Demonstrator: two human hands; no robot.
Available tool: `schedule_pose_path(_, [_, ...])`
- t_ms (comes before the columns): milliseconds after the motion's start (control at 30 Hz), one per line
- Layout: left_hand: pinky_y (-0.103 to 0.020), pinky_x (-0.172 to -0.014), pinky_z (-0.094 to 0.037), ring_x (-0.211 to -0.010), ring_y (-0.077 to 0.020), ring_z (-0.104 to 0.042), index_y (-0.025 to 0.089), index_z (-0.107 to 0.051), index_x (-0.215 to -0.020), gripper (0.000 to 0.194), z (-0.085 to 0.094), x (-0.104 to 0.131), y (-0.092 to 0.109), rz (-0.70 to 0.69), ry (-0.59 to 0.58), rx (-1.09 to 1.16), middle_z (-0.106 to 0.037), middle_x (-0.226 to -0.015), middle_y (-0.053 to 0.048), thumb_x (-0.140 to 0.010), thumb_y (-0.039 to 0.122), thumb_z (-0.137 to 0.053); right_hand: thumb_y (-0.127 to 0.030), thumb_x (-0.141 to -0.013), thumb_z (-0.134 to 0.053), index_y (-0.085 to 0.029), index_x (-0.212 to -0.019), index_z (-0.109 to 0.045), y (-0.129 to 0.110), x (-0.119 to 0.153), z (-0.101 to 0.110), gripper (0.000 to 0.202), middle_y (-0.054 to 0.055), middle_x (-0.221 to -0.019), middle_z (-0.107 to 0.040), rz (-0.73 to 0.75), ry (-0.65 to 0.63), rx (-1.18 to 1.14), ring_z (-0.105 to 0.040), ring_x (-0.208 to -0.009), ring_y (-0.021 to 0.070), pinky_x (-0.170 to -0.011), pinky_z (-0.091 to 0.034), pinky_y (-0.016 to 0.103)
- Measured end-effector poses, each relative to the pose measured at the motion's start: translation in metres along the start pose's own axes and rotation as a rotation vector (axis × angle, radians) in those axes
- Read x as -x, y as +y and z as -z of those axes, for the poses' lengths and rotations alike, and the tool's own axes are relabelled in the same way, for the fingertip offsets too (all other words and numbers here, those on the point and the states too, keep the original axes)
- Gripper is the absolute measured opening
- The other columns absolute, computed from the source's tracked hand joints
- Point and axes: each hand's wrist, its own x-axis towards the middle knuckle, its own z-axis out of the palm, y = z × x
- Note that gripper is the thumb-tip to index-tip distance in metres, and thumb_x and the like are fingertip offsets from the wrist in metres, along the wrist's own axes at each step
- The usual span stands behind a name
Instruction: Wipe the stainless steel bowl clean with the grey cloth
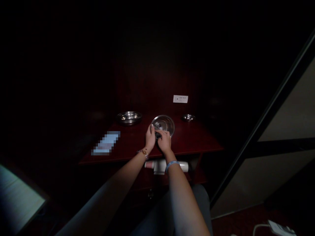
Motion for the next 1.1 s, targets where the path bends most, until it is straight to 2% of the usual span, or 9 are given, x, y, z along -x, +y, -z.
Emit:
schedule_pose_path(133, [-0.032, -0.088, -0.049, -0.094, -0.02, -0.065, 0.015, -0.064, -0.108, 0.054, 0.002, -0.002, -0.002, 0.011, 0.062, -0.033, -0.069, -0.105, -0.012, -0.092, 0.058, -0.036, 0.002, -0.069, -0.046, -0.03, -0.115, -0.066, -0.009, 0.003, 0.008, 0.06, -0.003, -0.119, -0.068, -0.049, -0.078, 0.22, -0.047, -0.106, 0.0214, -0.094, -0.038, 0.034])
schedule_pose_path(267, [-0.031, -0.082, -0.05, -0.086, -0.0202, -0.066, 0.015, -0.066, -0.106, 0.055, 0.002, -0.002, -0.003, 0.029, 0.033, -0.047, -0.071, -0.098, -0.012, -0.091, 0.06, -0.039, -0.002, -0.075, -0.051, -0.03, -0.107, -0.069, -0.009, 0.007, 0.025, 0.046, 0.0, -0.117, -0.068, 0.004, -0.143, 0.424, -0.045, -0.109, 0.0234, -0.093, -0.034, 0.037])
schedule_pose_path(367, [-0.031, -0.084, -0.05, -0.089, -0.0209, -0.066, 0.015, -0.067, -0.107, 0.053, 0.002, 0.0, -0.001, 0.002, -0.018, -0.068, -0.072, -0.101, -0.012, -0.09, 0.058, -0.042, -0.006, -0.081, -0.05, -0.028, -0.105, -0.07, -0.004, 0.009, 0.036, 0.039, 0.003, -0.116, -0.068, 0.044, -0.137, 0.526, -0.045, -0.112, 0.0251, -0.095, -0.031, 0.04])
schedule_pose_path(467, [-0.031, -0.085, -0.05, -0.092, -0.0214, -0.066, 0.014, -0.067, -0.108, 0.053, 0.002, 0.001, 0.003, -0.002, -0.02, -0.07, -0.072, -0.102, -0.012, -0.09, 0.058, -0.043, -0.007, -0.083, -0.047, -0.025, -0.11, -0.068, -0.002, 0.01, 0.039, 0.038, 0.007, -0.118, -0.067, 0.029, -0.085, 0.594, -0.045, -0.114, 0.0273, -0.098, -0.03, 0.044])
schedule_pose_path(633, [-0.031, -0.085, -0.05, -0.09, -0.0213, -0.067, 0.014, -0.068, -0.104, 0.053, 0.001, 0.001, 0.002, 0.014, -0.019, -0.073, -0.072, -0.101, -0.013, -0.091, 0.058, -0.041, -0.009, -0.085, -0.044, -0.017, -0.135, -0.051, -0.002, 0.011, 0.034, 0.051, 0.014, -0.133, -0.056, 0.005, 0.047, 0.634, -0.041, -0.122, 0.031, -0.1, -0.029, 0.046])
schedule_pose_path(733, [-0.03, -0.083, -0.05, -0.088, -0.0209, -0.066, 0.014, -0.067, -0.1, 0.054, 0.0, 0.001, 0.0, 0.016, -0.042, -0.054, -0.072, -0.1, -0.012, -0.091, 0.059, -0.04, -0.01, -0.085, -0.043, -0.013, -0.143, -0.041, 0.001, 0.01, 0.033, 0.058, 0.017, -0.137, -0.052, 0.015, 0.068, 0.634, -0.039, -0.124, 0.0311, -0.101, -0.029, 0.045])
schedule_pose_path(833, [-0.029, -0.081, -0.05, -0.087, -0.0201, -0.066, 0.013, -0.067, -0.098, 0.054, 0.0, 0.001, 0.0, 0.015, -0.059, -0.018, -0.071, -0.097, -0.012, -0.091, 0.059, -0.039, -0.008, -0.083, -0.045, -0.012, -0.145, -0.038, 0.003, 0.01, 0.035, 0.063, 0.015, -0.139, -0.05, 0.058, 0.051, 0.599, -0.037, -0.125, 0.0301, -0.104, -0.028, 0.043])
schedule_pose_path(967, [-0.028, -0.079, -0.049, -0.082, -0.0189, -0.064, 0.013, -0.066, -0.094, 0.054, 0.0, 0.002, 0.003, 0.021, -0.062, -0.016, -0.071, -0.092, -0.01, -0.09, 0.06, -0.04, -0.009, -0.082, -0.047, -0.017, -0.143, -0.042, 0.002, 0.012, 0.04, 0.062, 0.01, -0.139, -0.051, 0.09, 0.001, 0.545, -0.037, -0.122, 0.0291, -0.104, -0.029, 0.043])
schedule_pose_path(1100, [-0.026, -0.074, -0.048, -0.077, -0.0172, -0.062, 0.013, -0.065, -0.087, 0.054, 0.002, 0.001, 0.006, 0.017, 0.003, -0.026, -0.069, -0.083, -0.008, -0.09, 0.06, -0.039, -0.008, -0.08, -0.048, -0.026, -0.137, -0.05, -0.003, 0.013, 0.043, 0.06, 0.004, -0.135, -0.055, 0.176, -0.132, 0.488, -0.039, -0.12, 0.0265, -0.101, -0.032, 0.04])
